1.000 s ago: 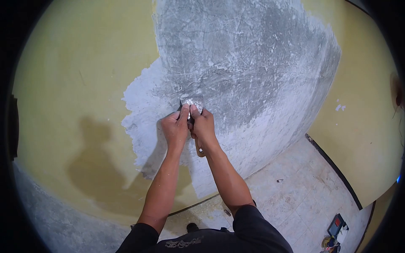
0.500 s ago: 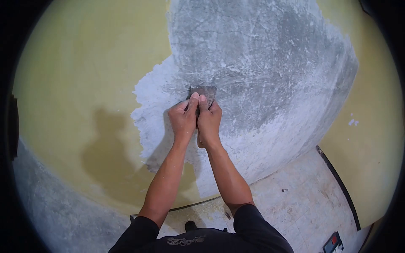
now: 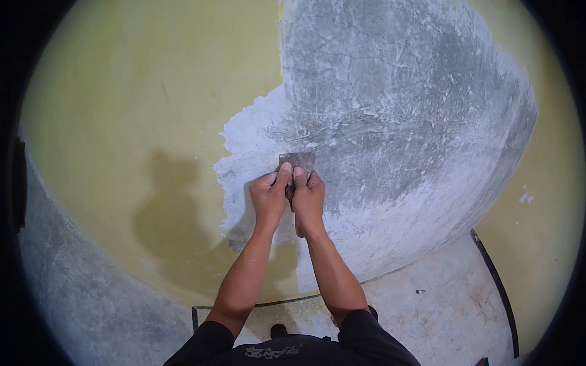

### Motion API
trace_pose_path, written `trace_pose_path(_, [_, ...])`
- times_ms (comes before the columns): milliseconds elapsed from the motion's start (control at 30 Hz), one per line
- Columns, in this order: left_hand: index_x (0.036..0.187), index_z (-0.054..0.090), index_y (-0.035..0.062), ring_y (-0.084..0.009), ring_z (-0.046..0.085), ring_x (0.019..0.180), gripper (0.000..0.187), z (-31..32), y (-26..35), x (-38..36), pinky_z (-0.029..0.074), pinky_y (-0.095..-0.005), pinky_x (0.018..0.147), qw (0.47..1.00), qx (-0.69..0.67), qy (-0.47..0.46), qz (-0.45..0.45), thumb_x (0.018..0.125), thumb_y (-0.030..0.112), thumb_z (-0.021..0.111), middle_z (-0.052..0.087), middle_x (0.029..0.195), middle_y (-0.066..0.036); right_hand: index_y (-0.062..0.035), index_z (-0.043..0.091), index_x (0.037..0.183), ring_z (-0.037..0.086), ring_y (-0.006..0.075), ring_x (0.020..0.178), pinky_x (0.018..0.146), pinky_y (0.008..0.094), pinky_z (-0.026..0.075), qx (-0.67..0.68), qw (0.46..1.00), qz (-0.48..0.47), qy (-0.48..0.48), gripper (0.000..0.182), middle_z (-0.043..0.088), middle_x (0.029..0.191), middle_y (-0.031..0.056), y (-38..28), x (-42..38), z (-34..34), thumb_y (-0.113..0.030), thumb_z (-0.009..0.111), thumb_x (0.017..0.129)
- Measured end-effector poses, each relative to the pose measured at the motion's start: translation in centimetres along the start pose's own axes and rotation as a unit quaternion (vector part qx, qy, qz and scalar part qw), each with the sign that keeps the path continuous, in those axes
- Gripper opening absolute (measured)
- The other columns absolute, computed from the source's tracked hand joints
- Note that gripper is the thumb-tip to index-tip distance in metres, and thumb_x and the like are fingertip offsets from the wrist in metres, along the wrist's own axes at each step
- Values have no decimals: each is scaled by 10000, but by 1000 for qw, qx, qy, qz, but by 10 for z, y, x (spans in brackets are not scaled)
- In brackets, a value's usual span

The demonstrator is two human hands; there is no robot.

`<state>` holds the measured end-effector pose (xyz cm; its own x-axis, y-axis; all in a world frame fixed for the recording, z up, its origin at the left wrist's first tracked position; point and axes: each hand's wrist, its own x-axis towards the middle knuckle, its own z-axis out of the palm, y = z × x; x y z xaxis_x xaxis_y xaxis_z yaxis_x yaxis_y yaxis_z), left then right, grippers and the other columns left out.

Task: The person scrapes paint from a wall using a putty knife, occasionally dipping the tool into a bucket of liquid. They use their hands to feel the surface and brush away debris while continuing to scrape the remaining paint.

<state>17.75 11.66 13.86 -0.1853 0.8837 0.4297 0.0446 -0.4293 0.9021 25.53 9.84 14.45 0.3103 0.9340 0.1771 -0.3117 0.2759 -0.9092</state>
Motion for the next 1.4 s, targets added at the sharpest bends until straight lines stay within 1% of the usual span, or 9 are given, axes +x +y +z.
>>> trace_pose_path(533, [575, 579, -6, -65, 475, 453, 537, -29, 51, 23, 371, -273, 425, 989, -135, 49, 44, 963, 357, 657, 519, 483, -15, -32, 573, 909, 440, 66, 486, 421, 249, 345, -17, 988, -120, -95, 254, 533, 633, -2, -46, 2, 51, -255, 540, 1025])
trace_pose_path(600, [593, 585, -10, -79, 500, 459, 534, -43, 47, 10, 392, -273, 430, 985, -70, 93, 128, 967, 365, 650, 536, 492, -28, -3, 602, 956, 515, 97, 550, 473, 271, 398, -40, 981, -150, -114, 250, 585, 678, 38, -24, -6, 47, -239, 546, 1016])
trace_pose_path(667, [641, 632, -26, -88, 533, 479, 515, -56, 19, 3, 435, -271, 464, 991, -79, 76, 72, 972, 369, 643, 573, 523, -34, 27, 631, 1002, 590, 128, 615, 526, 293, 451, -62, 975, -174, -127, 261, 636, 724, 78, 7, -6, 37, -222, 552, 1006])
trace_pose_path(767, [749, 685, -44, -96, 567, 520, 476, -80, -1, -12, 477, -270, 526, 998, -21, 21, 64, 972, 374, 640, 616, 585, -39, -13, 619, 975, 456, 60, 578, 520, 244, 391, -199, 945, -246, -87, 250, 534, 676, -17, 31, -8, 14, -257, 576, 1012])
trace_pose_path(867, [893, 704, -49, -89, 613, 641, 434, -96, -14, -25, 501, -267, 622, 999, -5, 52, 13, 982, 368, 624, 669, 708, -50, 3, 619, 974, 484, 61, 624, 533, 248, 398, -233, 955, -158, -93, 256, 565, 716, -4, 37, -15, 14, -248, 579, 1010])
trace_pose_path(933, [939, 684, -46, -85, 614, 727, 431, -91, -37, -24, 504, -265, 697, 997, -62, -30, 23, 995, 373, 601, 672, 784, -54, 54, 650, 952, 635, 263, 684, 675, 398, 500, -230, 959, -134, -94, 313, 667, 759, 194, 50, -4, 23, -247, 574, 986])
trace_pose_path(1000, [918, 679, -20, -78, 594, 755, 422, -88, -40, -23, 499, -265, 730, 998, -17, -57, -14, 1005, 381, 584, 652, 798, -33, 63, 636, 939, 621, 261, 686, 664, 400, 490, -195, 964, -157, -86, 322, 655, 754, 200, 68, 1, 34, -247, 564, 991])
trace_pose_path(1200, [904, 690, 19, -64, 572, 692, 389, -79, -3, -12, 510, -251, 673, 963, -232, -34, -133, 982, 394, 624, 632, 788, 12, 82, 613, 924, 665, 413, 773, 705, 460, 496, -232, 960, -138, -79, 326, 674, 821, 263, 37, 0, 46, -230, 543, 988])
trace_pose_path(1400, [780, 704, 16, -63, 536, 604, 375, -67, -10, -1, 471, -250, 566, 958, -274, 36, -71, 935, 357, 700, 613, 708, 9, 98, 613, 904, 663, 444, 787, 709, 480, 496, -260, 949, -171, -58, 311, 671, 819, 287, 28, -2, 57, -197, 543, 978])
